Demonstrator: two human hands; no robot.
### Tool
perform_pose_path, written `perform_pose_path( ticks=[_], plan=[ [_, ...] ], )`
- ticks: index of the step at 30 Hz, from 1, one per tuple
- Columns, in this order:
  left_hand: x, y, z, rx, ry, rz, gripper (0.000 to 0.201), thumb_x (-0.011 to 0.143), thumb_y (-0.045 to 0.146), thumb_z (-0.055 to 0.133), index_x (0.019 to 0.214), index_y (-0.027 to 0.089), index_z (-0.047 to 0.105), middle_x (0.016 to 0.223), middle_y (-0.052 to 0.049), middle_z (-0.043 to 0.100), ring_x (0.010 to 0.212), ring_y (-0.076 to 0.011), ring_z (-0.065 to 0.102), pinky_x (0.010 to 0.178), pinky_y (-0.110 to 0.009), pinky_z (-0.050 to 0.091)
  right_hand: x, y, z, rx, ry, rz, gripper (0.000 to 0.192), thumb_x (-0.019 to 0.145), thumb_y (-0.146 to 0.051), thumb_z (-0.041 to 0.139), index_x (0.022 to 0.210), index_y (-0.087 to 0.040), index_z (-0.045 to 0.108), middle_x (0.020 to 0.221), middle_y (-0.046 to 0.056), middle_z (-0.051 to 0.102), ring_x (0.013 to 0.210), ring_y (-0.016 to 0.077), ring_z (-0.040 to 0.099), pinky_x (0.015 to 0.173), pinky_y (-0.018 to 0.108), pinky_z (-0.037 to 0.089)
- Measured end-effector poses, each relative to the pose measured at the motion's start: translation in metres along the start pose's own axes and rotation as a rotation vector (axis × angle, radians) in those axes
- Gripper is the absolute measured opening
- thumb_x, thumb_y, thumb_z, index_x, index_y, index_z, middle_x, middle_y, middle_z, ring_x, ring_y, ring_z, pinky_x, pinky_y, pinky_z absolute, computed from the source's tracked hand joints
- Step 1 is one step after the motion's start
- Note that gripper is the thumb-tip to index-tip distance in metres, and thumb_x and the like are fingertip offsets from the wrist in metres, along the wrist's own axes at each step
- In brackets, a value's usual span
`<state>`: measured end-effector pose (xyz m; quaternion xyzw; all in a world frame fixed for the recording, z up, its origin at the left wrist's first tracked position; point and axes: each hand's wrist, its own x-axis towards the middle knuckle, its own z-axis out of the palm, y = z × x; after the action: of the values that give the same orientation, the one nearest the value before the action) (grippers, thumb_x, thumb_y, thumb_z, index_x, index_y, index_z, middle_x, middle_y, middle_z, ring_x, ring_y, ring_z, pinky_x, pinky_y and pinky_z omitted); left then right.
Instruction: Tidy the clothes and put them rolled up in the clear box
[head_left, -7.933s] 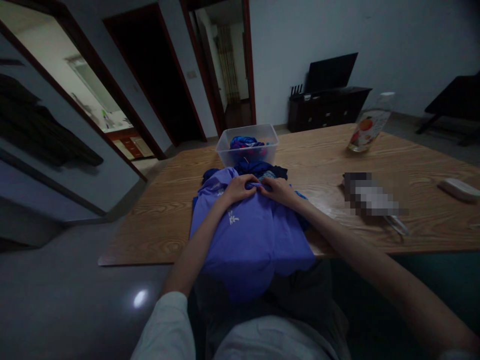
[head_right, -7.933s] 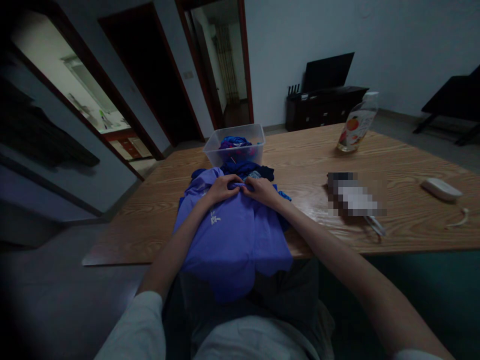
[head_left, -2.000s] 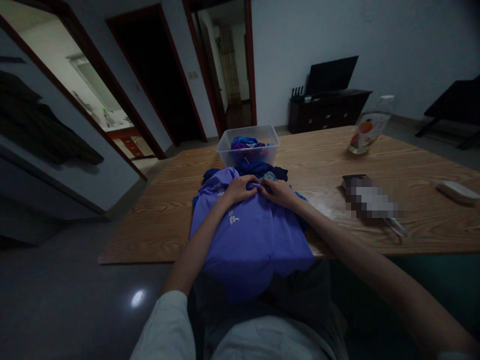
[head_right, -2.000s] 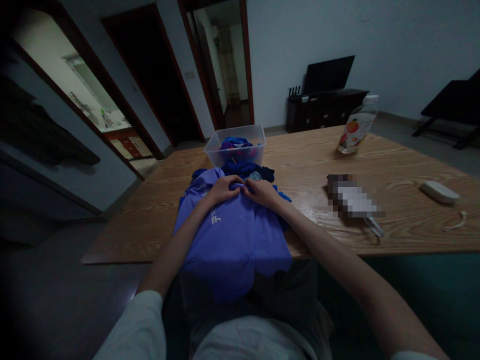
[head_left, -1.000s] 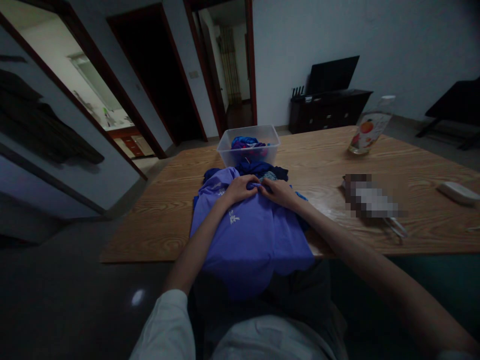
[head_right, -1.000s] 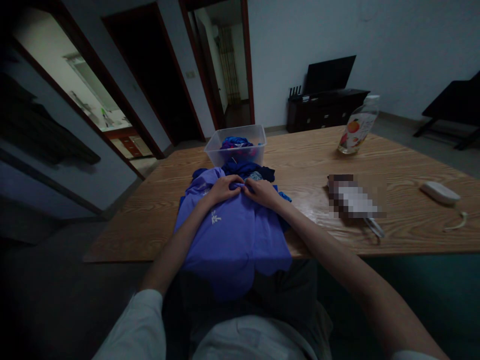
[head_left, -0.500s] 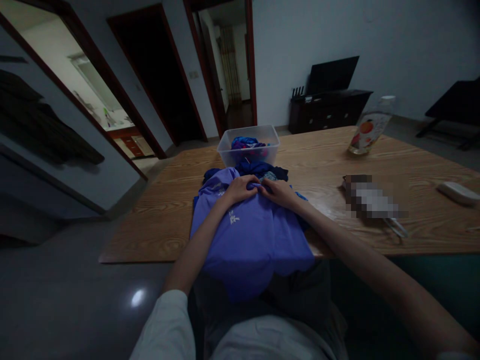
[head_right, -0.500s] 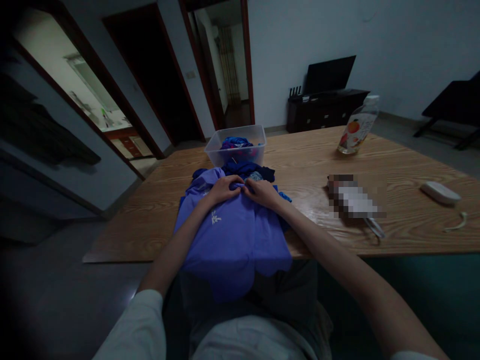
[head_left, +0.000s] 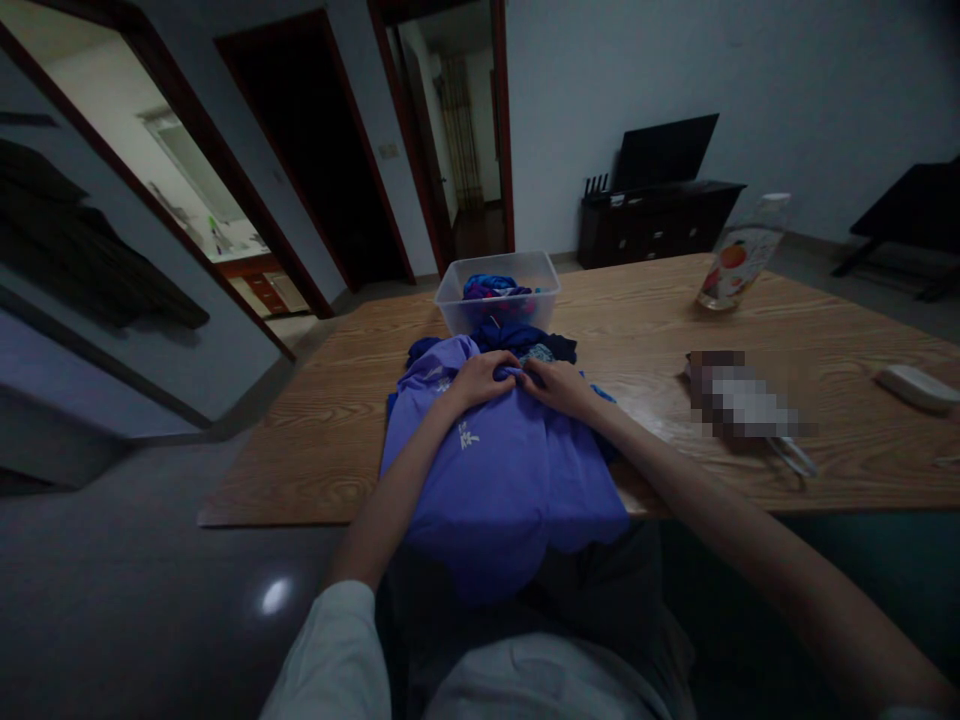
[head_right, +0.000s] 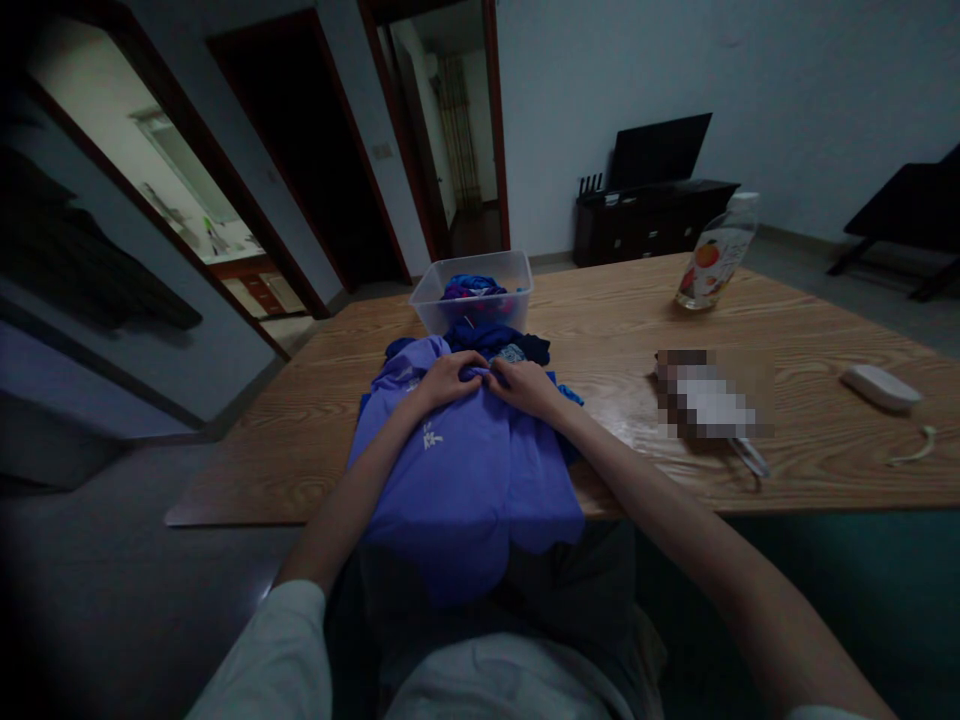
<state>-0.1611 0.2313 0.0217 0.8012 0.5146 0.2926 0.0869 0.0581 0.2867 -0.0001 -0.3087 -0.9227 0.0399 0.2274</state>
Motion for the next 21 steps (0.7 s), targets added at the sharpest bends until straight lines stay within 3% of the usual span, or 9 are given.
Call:
perform_pose_path(
  ticks=[11,15,21],
  plan=[
    [-0.001,0.002,-0.001,0.026,0.004,0.003,0.029,0.089,0.026,0.063,0.116,0.020,0.072,0.114,-0.004,0.076,0.104,-0.0225,0.071,0.094,-0.033,0.053,0.001,0.003,0.001,-0.041,-0.024,-0.025,0.034,0.111,-0.046,0.045,0.115,-0.019,0.065,0.092,0.009,0.075,0.080,0.0240,0.069,0.066,0.030,0.031],
    [-0.001,0.003,-0.001,0.012,-0.004,0.001,0.030,0.089,0.025,0.062,0.117,0.020,0.072,0.116,-0.004,0.076,0.103,-0.0223,0.071,0.095,-0.033,0.054,-0.002,0.005,-0.009,-0.116,-0.038,-0.027,0.037,0.113,-0.046,0.040,0.114,-0.018,0.064,0.092,0.010,0.075,0.079,0.0247,0.069,0.065,0.031,0.031],
    [-0.001,0.003,0.000,0.034,-0.011,-0.041,0.032,0.089,0.027,0.062,0.118,0.021,0.072,0.117,-0.005,0.077,0.104,-0.0235,0.072,0.096,-0.034,0.055,-0.016,0.007,-0.028,-0.200,-0.026,0.083,0.034,0.112,-0.040,0.039,0.108,-0.017,0.064,0.097,0.014,0.074,0.086,0.0271,0.068,0.070,0.034,0.037]
  ],
)
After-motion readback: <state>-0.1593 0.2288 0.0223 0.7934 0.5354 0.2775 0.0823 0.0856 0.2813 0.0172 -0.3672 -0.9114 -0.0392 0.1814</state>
